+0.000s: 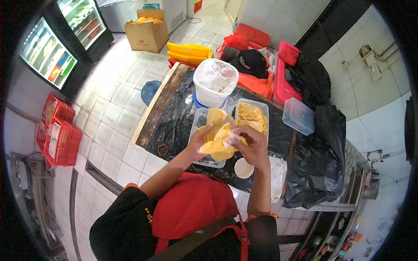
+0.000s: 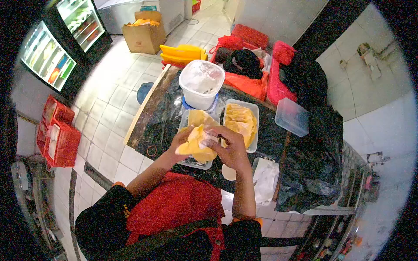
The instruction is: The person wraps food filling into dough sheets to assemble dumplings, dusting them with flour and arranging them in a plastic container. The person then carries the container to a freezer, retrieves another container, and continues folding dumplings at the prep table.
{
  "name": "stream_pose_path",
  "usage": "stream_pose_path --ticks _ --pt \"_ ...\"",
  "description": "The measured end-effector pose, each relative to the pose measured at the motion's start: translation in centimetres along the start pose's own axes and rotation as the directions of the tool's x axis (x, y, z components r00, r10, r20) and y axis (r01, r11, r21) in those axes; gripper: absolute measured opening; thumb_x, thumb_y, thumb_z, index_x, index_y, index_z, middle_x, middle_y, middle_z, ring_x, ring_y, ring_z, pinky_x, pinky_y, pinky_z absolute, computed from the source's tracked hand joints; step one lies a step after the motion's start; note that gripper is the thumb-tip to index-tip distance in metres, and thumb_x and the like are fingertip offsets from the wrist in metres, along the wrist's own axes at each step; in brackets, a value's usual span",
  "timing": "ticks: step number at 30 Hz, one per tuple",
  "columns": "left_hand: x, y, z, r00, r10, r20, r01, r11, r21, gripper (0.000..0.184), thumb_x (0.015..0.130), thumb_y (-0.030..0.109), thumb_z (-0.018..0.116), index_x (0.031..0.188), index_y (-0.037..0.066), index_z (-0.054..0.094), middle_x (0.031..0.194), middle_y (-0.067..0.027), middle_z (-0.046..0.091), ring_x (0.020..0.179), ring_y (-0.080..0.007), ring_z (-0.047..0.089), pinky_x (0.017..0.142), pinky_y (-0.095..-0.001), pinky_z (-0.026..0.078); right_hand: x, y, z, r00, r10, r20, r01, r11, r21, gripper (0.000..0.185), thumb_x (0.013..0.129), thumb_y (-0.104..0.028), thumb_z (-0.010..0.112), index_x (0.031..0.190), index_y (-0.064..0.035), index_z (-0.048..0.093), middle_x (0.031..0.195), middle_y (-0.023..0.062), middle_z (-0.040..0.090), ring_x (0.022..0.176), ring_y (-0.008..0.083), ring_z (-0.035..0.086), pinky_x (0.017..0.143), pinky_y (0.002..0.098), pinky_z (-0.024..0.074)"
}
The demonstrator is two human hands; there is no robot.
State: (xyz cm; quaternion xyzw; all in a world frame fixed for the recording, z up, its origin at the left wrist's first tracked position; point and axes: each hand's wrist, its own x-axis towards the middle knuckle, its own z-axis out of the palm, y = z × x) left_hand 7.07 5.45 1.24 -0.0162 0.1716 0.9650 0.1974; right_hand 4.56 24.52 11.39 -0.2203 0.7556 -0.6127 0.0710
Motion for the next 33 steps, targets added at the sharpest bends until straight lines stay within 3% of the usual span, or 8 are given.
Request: stream_pose_path --ticks 3,6,10,12,15,21,31,33 --pt "-0.7 -0.6 0.3 0.990 0.139 0.031 -0.136 0.866 0.481 0.051 0.102 0.036 0.044 0.140 0.002 0.042 0.136 -0.0148 0.054 0.122 -0.0284 0.056 0.107 -0.0446 0.043 1.1 1.4 0.6 0.999 -0.033 -0.021 0.029 0.985 -0.173 0.027 0.081 -0.006 0.070 0.107 -0.0060 0.066 0.101 0.0120 0.067 0.094 0.0310 0.064 0.084 0.0346 0.0506" --pt "0.3 -0.8 -0.3 0.998 -0.026 0.057 0.033 0.991 -0.127 0.053 0.102 0.041 0.039 0.142 0.006 0.041 0.139 -0.0139 0.051 0.127 -0.0282 0.051 0.111 -0.0466 0.036 1.1 1.9 1.3 0.997 -0.057 -0.050 0.042 0.965 -0.260 0.028 0.083 -0.003 0.064 0.111 -0.0074 0.066 0.104 0.0147 0.065 0.097 0.0328 0.063 0.086 0.0379 0.0502" --pt "0.4 -1.4 -1.3 0.999 -0.024 0.021 0.025 0.999 -0.046 0.048 0.101 0.035 0.047 0.138 0.006 0.045 0.134 -0.0132 0.055 0.121 -0.0267 0.057 0.105 -0.0453 0.044 0.7 3.1 1.9 0.997 -0.052 -0.059 0.031 0.951 -0.306 0.029 0.084 0.000 0.066 0.113 -0.0022 0.064 0.103 0.0106 0.063 0.100 0.0205 0.061 0.086 0.0295 0.0480" --pt "0.5 -1.5 -0.7 0.991 0.080 -0.103 -0.045 0.951 0.306 0.041 0.097 0.028 0.057 0.131 0.006 0.050 0.123 -0.0111 0.061 0.109 -0.0236 0.064 0.093 -0.0415 0.053 0.6 3.4 2.2 0.996 -0.024 -0.084 -0.008 0.932 -0.363 0.026 0.083 -0.002 0.069 0.109 -0.0016 0.065 0.098 0.0101 0.063 0.093 0.0194 0.062 0.082 0.0287 0.0483" --pt "0.6 -1.1 -0.6 0.982 0.088 -0.166 -0.045 0.967 0.250 0.033 0.094 0.020 0.063 0.123 0.006 0.055 0.111 -0.0079 0.066 0.096 -0.0203 0.068 0.082 -0.0366 0.058 0.4 3.6 2.8 0.986 0.065 -0.151 -0.107 0.950 -0.293 0.023 0.081 -0.013 0.071 0.102 -0.0061 0.068 0.099 0.0137 0.066 0.091 0.0323 0.064 0.081 0.0387 0.0515" --pt "-0.2 -1.2 1.2 0.951 0.137 -0.279 -0.017 0.920 0.392 0.029 0.095 0.021 0.063 0.118 0.005 0.058 0.108 -0.0087 0.066 0.093 -0.0208 0.069 0.083 -0.0376 0.058 -0.4 6.5 4.0 0.932 0.074 -0.354 -0.157 0.965 -0.211 0.019 0.080 -0.014 0.074 0.095 -0.0038 0.071 0.093 0.0125 0.069 0.085 0.0263 0.067 0.077 0.0343 0.0525" --pt "-0.3 -0.7 -0.6 0.935 -0.129 -0.330 0.142 0.990 0.016 0.027 0.093 0.021 0.065 0.114 0.003 0.060 0.103 -0.0093 0.068 0.090 -0.0208 0.069 0.080 -0.0382 0.059 -2.2 7.7 4.1 0.903 0.340 -0.262 -0.336 0.940 0.064 0.019 0.084 -0.014 0.073 0.098 -0.0017 0.072 0.091 0.0070 0.072 0.077 0.0117 0.065 0.072 0.0275 0.0521" --pt "-0.6 -1.2 -0.2 0.962 0.036 -0.272 0.077 0.916 0.395 0.026 0.093 0.020 0.065 0.112 0.003 0.061 0.103 -0.0108 0.067 0.090 -0.0229 0.069 0.079 -0.0403 0.059 -2.5 8.4 4.5 0.898 0.288 -0.332 -0.240 0.954 0.178 0.020 0.084 -0.014 0.074 0.098 -0.0008 0.070 0.087 0.0048 0.072 0.076 0.0099 0.064 0.072 0.0273 0.0517"
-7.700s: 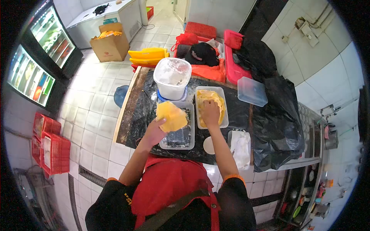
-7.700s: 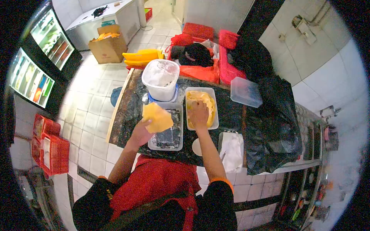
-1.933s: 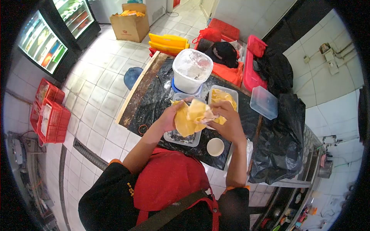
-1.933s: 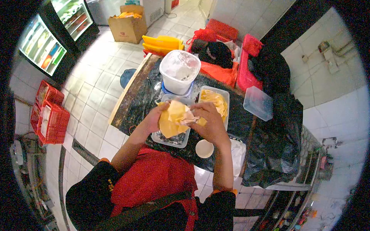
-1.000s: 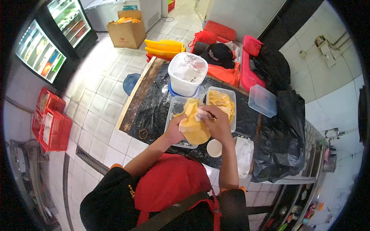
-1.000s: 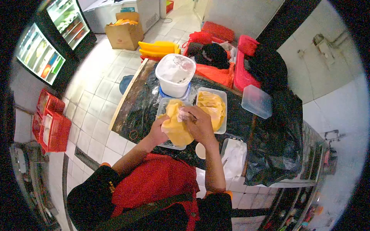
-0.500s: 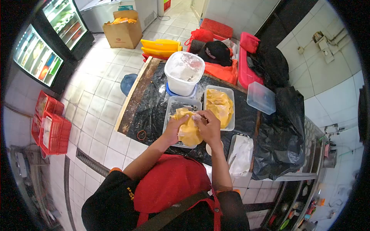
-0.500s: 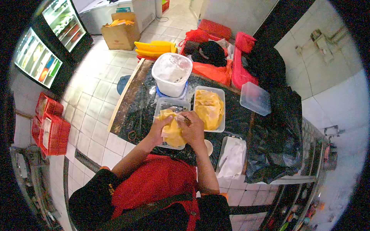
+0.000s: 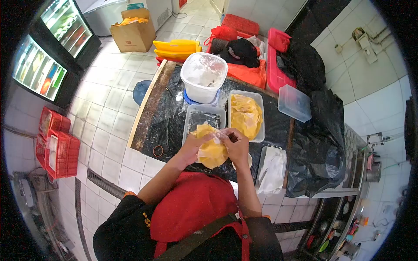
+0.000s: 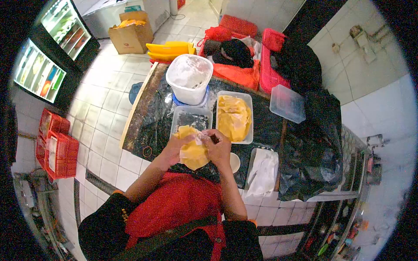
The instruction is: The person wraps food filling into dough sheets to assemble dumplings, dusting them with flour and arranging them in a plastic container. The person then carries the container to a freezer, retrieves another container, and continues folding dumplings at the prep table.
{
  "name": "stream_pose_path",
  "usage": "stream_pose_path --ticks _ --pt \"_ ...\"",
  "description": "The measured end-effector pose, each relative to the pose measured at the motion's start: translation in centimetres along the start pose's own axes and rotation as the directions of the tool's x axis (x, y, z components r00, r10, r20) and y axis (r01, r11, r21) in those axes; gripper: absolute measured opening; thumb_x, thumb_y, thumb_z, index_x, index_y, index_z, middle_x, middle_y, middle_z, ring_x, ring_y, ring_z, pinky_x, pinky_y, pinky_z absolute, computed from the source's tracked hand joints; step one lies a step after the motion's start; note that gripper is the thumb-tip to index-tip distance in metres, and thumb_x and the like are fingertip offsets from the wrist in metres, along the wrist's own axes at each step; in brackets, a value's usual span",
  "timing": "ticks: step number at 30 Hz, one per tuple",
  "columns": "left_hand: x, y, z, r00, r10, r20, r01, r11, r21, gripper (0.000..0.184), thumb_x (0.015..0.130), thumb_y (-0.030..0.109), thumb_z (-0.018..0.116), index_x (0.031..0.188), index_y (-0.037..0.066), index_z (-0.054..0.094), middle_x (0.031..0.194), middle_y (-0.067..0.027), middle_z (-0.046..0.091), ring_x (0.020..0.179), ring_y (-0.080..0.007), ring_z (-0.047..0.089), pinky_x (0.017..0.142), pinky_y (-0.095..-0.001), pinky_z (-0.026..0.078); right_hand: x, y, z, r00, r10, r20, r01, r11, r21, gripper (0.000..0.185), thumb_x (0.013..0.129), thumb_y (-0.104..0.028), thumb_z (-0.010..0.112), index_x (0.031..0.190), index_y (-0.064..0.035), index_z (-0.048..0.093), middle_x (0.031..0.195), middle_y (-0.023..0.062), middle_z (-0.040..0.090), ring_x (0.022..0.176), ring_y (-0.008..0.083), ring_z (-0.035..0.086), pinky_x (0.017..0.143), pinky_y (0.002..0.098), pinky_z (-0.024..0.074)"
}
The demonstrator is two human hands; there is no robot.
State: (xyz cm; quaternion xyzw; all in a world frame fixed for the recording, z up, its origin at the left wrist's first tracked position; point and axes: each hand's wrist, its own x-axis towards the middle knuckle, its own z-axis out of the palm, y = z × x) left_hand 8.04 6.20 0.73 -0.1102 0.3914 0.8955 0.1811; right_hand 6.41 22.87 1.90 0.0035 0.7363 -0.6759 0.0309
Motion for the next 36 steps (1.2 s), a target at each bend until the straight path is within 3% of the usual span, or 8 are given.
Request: stream_pose_path --ticks 5,10,15,18,21,27,32,36 --pt "0.3 0.3 -1.7 0.998 0.011 -0.063 -0.012 1.000 -0.026 0.028 0.090 0.017 0.067 0.111 0.002 0.061 0.104 -0.0128 0.067 0.091 -0.0262 0.069 0.080 -0.0420 0.059 -1.8 -0.2 -1.9 0.996 -0.083 -0.038 0.066 0.946 -0.318 0.025 0.083 -0.017 0.075 0.103 -0.0024 0.068 0.098 0.0106 0.070 0.086 0.0197 0.066 0.077 0.0305 0.0523" --pt "0.4 2.6 -5.6 0.988 0.036 -0.151 -0.055 0.991 -0.124 0.029 0.090 0.019 0.067 0.109 -0.002 0.061 0.102 -0.0137 0.068 0.090 -0.0261 0.070 0.080 -0.0403 0.059 -6.5 4.9 -8.1 0.981 -0.178 -0.075 0.026 0.504 -0.863 0.035 0.086 -0.027 0.070 0.115 -0.0078 0.066 0.135 0.0242 0.049 0.127 0.0413 0.043 0.109 0.0481 0.0323" --pt "0.0 2.5 -5.8 0.995 0.000 -0.095 -0.007 0.997 -0.074 0.031 0.089 0.018 0.068 0.112 -0.002 0.061 0.102 -0.0130 0.068 0.088 -0.0229 0.070 0.079 -0.0371 0.059 -9.7 7.8 -8.1 0.995 -0.048 -0.093 -0.072 0.333 -0.940 0.036 0.090 -0.037 0.063 0.119 -0.0159 0.067 0.155 0.0240 0.024 0.141 0.0504 0.016 0.113 0.0577 0.0214" --pt "-0.1 2.4 -4.5 0.999 -0.022 -0.041 0.025 0.997 0.075 0.034 0.088 0.015 0.069 0.115 -0.003 0.060 0.102 -0.0121 0.069 0.087 -0.0211 0.070 0.078 -0.0348 0.059 -9.6 6.8 -8.0 0.998 -0.040 -0.042 -0.029 0.280 -0.960 0.039 0.089 -0.039 0.064 0.120 -0.0173 0.067 0.155 0.0220 0.025 0.142 0.0469 0.021 0.114 0.0571 0.0211" --pt "-0.5 2.3 -2.8 0.999 -0.035 -0.041 0.043 0.977 0.211 0.035 0.085 0.011 0.072 0.116 -0.003 0.061 0.102 -0.0112 0.069 0.087 -0.0193 0.070 0.077 -0.0326 0.058 -6.9 1.7 -6.9 0.999 -0.027 0.042 0.049 0.707 -0.706 0.036 0.094 -0.037 0.057 0.122 -0.0178 0.066 0.156 0.0224 0.024 0.144 0.0444 0.019 0.115 0.0544 0.0182" --pt "-1.7 3.1 -0.2 0.998 0.061 0.007 -0.056 0.847 0.528 0.039 0.082 0.006 0.073 0.119 -0.001 0.063 0.100 -0.0076 0.070 0.085 -0.0114 0.065 0.076 -0.0269 0.054 -3.3 -3.7 -2.0 0.865 -0.328 0.379 0.491 0.708 -0.507 0.035 0.089 -0.031 0.066 0.123 -0.0264 0.065 0.157 0.0194 0.022 0.142 0.0473 0.023 0.114 0.0574 0.0215" --pt "-1.9 3.2 -1.1 0.979 0.204 -0.020 -0.132 0.703 0.699 0.037 0.082 0.006 0.073 0.118 0.000 0.064 0.101 -0.0070 0.070 0.089 -0.0127 0.066 0.080 -0.0271 0.054 -1.8 -3.2 0.0 0.863 -0.324 0.389 0.505 0.593 -0.627 0.037 0.087 -0.022 0.067 0.123 -0.0212 0.066 0.156 0.0179 0.029 0.142 0.0379 0.029 0.115 0.0494 0.0234" --pt "-2.0 3.0 -1.9 0.984 0.173 -0.047 -0.117 0.820 0.561 0.031 0.083 0.008 0.072 0.112 -0.001 0.064 0.094 -0.0064 0.070 0.079 -0.0095 0.064 0.068 -0.0251 0.053 -1.6 -1.3 0.8 0.957 -0.070 0.283 0.164 0.931 -0.326 0.036 0.085 -0.018 0.070 0.119 -0.0127 0.065 0.124 0.0150 0.059 0.115 0.0337 0.057 0.097 0.0423 0.0466"
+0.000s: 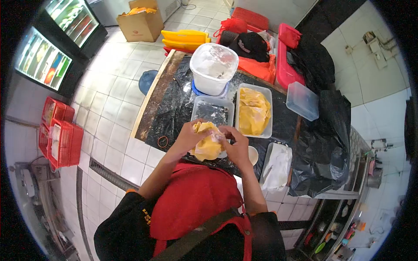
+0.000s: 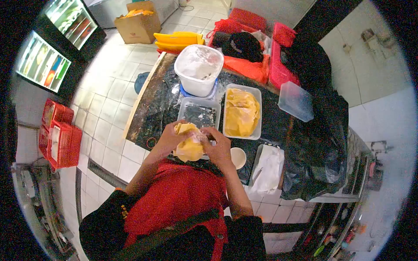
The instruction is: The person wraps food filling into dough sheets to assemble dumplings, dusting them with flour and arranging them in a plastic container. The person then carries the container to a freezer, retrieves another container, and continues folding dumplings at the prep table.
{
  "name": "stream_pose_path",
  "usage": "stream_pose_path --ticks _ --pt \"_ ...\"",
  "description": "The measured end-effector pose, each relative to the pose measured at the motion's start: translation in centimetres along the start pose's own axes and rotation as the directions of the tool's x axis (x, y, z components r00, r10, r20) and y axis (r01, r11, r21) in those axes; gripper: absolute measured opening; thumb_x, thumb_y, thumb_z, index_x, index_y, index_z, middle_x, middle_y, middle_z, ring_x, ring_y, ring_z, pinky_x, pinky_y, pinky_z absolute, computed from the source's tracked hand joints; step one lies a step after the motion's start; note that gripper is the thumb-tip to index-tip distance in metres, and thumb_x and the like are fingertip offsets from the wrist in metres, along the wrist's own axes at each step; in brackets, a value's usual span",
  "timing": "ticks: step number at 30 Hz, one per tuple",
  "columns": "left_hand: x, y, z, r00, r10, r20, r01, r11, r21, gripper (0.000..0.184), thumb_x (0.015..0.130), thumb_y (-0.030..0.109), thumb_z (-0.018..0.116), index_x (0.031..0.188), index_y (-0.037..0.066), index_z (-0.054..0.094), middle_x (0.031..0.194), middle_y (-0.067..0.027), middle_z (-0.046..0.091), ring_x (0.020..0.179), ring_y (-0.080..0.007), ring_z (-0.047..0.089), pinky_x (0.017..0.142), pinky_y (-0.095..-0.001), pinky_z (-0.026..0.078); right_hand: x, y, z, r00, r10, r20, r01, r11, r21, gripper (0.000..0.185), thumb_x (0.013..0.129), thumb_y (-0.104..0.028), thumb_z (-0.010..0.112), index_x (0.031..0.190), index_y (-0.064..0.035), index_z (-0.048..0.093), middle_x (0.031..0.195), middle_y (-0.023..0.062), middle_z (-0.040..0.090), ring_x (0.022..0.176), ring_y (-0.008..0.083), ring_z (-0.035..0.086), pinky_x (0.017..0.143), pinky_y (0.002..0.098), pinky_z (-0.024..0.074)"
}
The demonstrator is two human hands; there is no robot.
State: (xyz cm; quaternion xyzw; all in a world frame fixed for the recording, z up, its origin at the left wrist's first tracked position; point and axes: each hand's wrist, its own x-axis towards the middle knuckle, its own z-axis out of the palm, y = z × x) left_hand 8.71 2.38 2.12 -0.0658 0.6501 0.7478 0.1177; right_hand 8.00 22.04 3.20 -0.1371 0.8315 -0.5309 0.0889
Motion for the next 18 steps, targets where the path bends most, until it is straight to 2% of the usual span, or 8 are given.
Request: stream_pose_path --ticks 2,4,7,8,10,13,15,18 --pt "0.0 0.1 -0.4 1.000 -0.025 -0.007 0.025 1.000 0.005 0.027 0.083 0.008 0.072 0.108 -0.001 0.066 0.091 -0.0061 0.070 0.076 -0.0093 0.064 0.067 -0.0251 0.053 -0.3 0.2 0.3 0.993 0.116 0.007 -0.116 0.984 0.138 0.035 0.083 -0.013 0.070 0.118 -0.0090 0.065 0.110 0.0129 0.066 0.106 0.0311 0.063 0.092 0.0395 0.0503" --pt "0.2 -0.2 -0.7 0.999 -0.053 -0.005 0.053 0.999 0.014 0.023 0.084 0.009 0.072 0.104 -0.002 0.067 0.088 -0.0057 0.070 0.074 -0.0091 0.063 0.065 -0.0251 0.052 -0.5 -0.5 0.2 0.971 -0.220 -0.095 0.190 0.947 -0.259 0.032 0.084 -0.009 0.069 0.116 -0.0076 0.066 0.099 0.0105 0.069 0.099 0.0272 0.066 0.087 0.0381 0.0529" --pt "1.0 -0.3 -1.1 0.998 -0.036 0.045 0.031 0.995 0.095 0.019 0.083 0.010 0.072 0.096 -0.002 0.069 0.085 -0.0055 0.070 0.072 -0.0095 0.063 0.064 -0.0257 0.052 -0.4 0.0 0.2 0.940 -0.333 -0.071 0.299 0.906 -0.299 0.034 0.084 -0.005 0.068 0.118 -0.0089 0.066 0.103 0.0091 0.070 0.097 0.0226 0.067 0.083 0.0349 0.0538" --pt "1.1 0.0 -1.3 0.993 -0.076 0.093 0.058 0.981 0.184 0.018 0.083 0.011 0.072 0.095 -0.002 0.070 0.086 -0.0055 0.070 0.072 -0.0097 0.063 0.063 -0.0260 0.052 -0.5 0.0 0.1 0.941 -0.330 -0.074 0.294 0.907 -0.301 0.034 0.084 -0.005 0.068 0.118 -0.0089 0.066 0.103 0.0091 0.070 0.097 0.0226 0.067 0.083 0.0349 0.0538" --pt "1.4 0.3 -1.2 0.983 -0.120 0.136 0.079 0.959 0.273 0.018 0.083 0.012 0.072 0.093 -0.002 0.070 0.086 -0.0055 0.070 0.073 -0.0099 0.064 0.063 -0.0264 0.051 -0.3 -0.5 -0.2 0.989 -0.112 -0.095 0.110 0.994 -0.022 0.039 0.084 -0.006 0.069 0.122 -0.0112 0.065 0.106 0.0083 0.071 0.095 0.0201 0.068 0.082 0.0329 0.0537" --pt "1.9 -0.4 -1.1 0.956 -0.186 0.226 0.161 0.979 0.128 0.020 0.084 0.016 0.069 0.094 -0.002 0.070 0.086 -0.0054 0.070 0.073 -0.0109 0.064 0.064 -0.0266 0.051 0.4 0.0 -0.7 1.000 0.018 -0.017 -0.014 0.986 0.168 0.042 0.083 -0.006 0.070 0.124 -0.0131 0.065 0.106 0.0078 0.071 0.096 0.0207 0.068 0.084 0.0328 0.0530" --pt "2.2 -0.6 -1.1 0.908 -0.350 0.230 0.363 0.932 -0.014 0.030 0.083 0.014 0.074 0.109 0.000 0.067 0.093 -0.0061 0.070 0.080 -0.0162 0.067 0.072 -0.0300 0.053 0.7 0.8 -0.8 1.000 0.017 0.023 -0.021 0.982 0.187 0.041 0.083 0.000 0.068 0.123 -0.0079 0.063 0.110 0.0061 0.069 0.099 0.0173 0.065 0.085 0.0297 0.0518" --pt "1.9 -0.9 -1.0 0.932 -0.216 0.292 0.257 0.960 -0.107 0.028 0.086 0.021 0.070 0.106 0.001 0.068 0.093 -0.0053 0.070 0.079 -0.0131 0.066 0.071 -0.0276 0.051 1.0 1.3 -1.1 0.997 0.006 0.083 -0.020 0.986 0.168 0.036 0.083 0.005 0.066 0.117 -0.0021 0.063 0.109 0.0040 0.067 0.099 0.0129 0.063 0.084 0.0258 0.0504"
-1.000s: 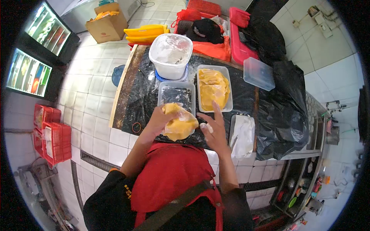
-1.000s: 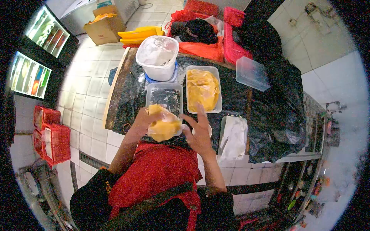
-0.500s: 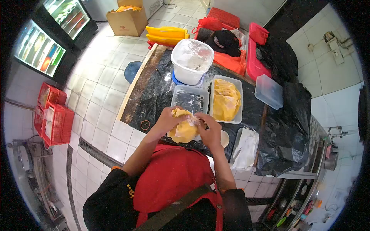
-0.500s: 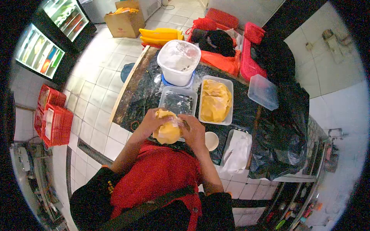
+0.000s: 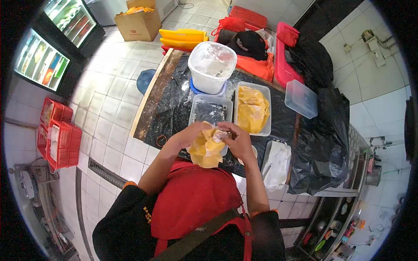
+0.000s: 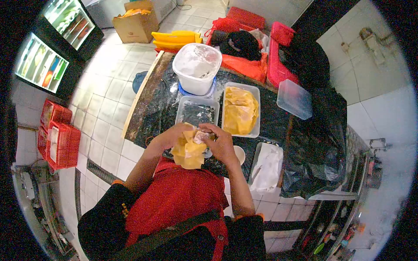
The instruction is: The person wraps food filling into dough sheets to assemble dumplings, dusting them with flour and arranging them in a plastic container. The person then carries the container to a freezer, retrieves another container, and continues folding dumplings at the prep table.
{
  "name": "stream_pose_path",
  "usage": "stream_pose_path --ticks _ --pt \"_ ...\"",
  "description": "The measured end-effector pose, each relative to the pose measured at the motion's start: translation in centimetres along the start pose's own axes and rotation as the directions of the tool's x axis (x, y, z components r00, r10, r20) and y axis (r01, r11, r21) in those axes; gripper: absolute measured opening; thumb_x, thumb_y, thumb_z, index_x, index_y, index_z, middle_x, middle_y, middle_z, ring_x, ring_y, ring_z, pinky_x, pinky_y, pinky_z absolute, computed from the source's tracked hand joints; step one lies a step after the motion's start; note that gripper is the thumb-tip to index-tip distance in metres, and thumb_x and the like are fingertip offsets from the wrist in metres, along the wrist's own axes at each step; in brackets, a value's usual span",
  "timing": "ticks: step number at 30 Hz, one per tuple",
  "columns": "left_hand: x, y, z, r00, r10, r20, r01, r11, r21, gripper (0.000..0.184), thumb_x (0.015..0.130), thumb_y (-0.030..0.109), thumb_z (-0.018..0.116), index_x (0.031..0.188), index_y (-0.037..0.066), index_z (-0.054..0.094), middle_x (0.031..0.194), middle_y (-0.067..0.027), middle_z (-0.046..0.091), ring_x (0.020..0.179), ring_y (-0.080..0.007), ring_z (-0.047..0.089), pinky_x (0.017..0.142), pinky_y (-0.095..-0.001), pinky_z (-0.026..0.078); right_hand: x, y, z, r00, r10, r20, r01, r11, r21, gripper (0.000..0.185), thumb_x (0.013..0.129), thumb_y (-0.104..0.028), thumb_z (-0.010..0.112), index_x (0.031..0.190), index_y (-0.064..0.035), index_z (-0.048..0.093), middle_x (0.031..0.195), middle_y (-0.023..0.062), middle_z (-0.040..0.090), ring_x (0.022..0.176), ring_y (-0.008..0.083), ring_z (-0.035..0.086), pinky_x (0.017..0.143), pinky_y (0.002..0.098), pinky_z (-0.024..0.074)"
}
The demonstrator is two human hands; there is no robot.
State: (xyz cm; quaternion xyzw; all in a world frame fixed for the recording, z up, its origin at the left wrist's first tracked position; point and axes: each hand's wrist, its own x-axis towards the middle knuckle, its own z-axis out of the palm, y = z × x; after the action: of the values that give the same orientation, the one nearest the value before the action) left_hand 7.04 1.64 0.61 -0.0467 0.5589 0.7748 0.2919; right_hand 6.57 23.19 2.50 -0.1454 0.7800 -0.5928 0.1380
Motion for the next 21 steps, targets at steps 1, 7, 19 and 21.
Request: stream_pose_path --ticks 1,7,19,21 --pt "0.1 -0.4 -0.2 0.999 0.044 0.021 -0.044 0.999 -0.023 0.028 0.087 0.023 0.069 0.104 0.001 0.068 0.093 -0.0051 0.070 0.078 -0.0120 0.065 0.070 -0.0268 0.051 0.2 0.1 0.0 1.000 -0.007 0.018 0.008 0.999 -0.040 0.031 0.083 0.004 0.066 0.113 -0.0014 0.063 0.105 0.0035 0.068 0.096 0.0118 0.063 0.082 0.0251 0.0502" --pt "-0.8 -0.5 -1.2 0.997 -0.054 0.060 0.042 0.982 0.184 0.027 0.088 0.024 0.070 0.106 0.004 0.068 0.094 -0.0029 0.069 0.078 -0.0115 0.064 0.072 -0.0269 0.051 4.4 3.6 0.5 0.981 0.188 0.046 -0.193 0.943 0.272 0.014 0.084 -0.003 0.068 0.094 -0.0058 0.060 0.084 0.0004 0.061 0.077 0.0101 0.059 0.071 0.0259 0.0501" --pt "-5.5 -2.4 -7.3 0.973 -0.006 -0.231 -0.024 0.992 -0.125 0.040 0.093 0.022 0.062 0.122 -0.005 0.059 0.114 -0.0151 0.067 0.091 -0.0196 0.067 0.082 -0.0335 0.056 14.7 10.2 5.0 0.995 -0.078 -0.055 0.051 0.923 -0.381 0.020 0.080 -0.007 0.070 0.099 -0.0051 0.069 0.094 0.0112 0.072 0.087 0.0219 0.070 0.077 0.0329 0.0527" --pt "-5.9 -2.8 -7.4 0.965 0.015 -0.263 -0.055 0.988 -0.147 0.040 0.095 0.027 0.059 0.121 -0.004 0.060 0.120 -0.0189 0.065 0.094 -0.0238 0.068 0.084 -0.0374 0.056 14.6 10.7 5.8 0.990 -0.122 -0.065 0.084 0.905 -0.418 0.019 0.079 -0.006 0.069 0.099 -0.0054 0.070 0.095 0.0114 0.072 0.087 0.0236 0.070 0.078 0.0333 0.0527"
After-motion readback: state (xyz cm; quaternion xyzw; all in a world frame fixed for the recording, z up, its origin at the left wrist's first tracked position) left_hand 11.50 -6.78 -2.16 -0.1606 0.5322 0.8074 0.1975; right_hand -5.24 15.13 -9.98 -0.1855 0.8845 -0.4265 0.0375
